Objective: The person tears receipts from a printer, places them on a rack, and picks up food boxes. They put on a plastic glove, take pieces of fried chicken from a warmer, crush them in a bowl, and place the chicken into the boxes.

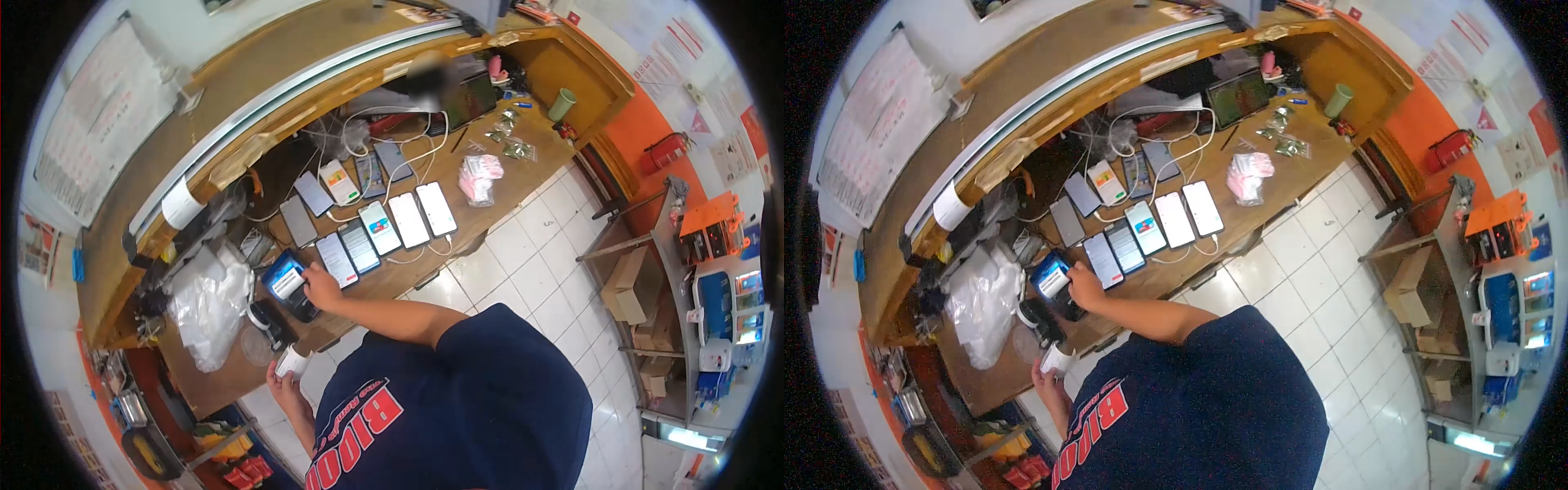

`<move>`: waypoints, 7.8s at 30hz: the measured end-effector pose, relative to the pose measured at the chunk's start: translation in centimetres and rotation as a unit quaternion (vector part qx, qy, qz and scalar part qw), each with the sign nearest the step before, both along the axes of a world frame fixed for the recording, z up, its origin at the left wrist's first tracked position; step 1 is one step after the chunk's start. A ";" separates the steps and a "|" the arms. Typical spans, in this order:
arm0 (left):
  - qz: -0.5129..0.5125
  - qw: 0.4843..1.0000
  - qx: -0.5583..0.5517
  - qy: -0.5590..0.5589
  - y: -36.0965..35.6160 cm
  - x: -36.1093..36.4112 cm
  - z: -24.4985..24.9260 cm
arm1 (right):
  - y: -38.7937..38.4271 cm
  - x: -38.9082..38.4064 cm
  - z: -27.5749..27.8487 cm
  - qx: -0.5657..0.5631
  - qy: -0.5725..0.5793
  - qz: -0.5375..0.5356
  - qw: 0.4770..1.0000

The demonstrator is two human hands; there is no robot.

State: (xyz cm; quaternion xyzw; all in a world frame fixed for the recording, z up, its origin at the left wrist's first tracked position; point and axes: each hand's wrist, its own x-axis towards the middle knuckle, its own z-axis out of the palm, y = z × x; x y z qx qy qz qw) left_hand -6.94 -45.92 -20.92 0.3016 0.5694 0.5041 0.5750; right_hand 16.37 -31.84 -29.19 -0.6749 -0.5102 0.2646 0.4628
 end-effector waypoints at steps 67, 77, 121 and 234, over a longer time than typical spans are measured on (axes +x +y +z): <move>0.179 0.981 0.048 -0.065 -1.2 -5.1 0.3 | 10.8 1.3 6.0 0.062 -0.043 0.169 0.983; 0.193 0.979 0.025 -0.058 -3.8 -8.8 -1.1 | 10.5 1.7 9.6 0.029 -0.030 0.158 0.987; 0.227 0.969 0.048 -0.086 -2.5 -9.4 -2.9 | -7.7 -5.5 11.6 -0.157 0.046 0.619 0.768; 0.270 0.961 -0.011 -0.049 1.9 -4.7 -5.0 | 16.0 16.0 28.2 0.157 -0.368 -0.021 0.916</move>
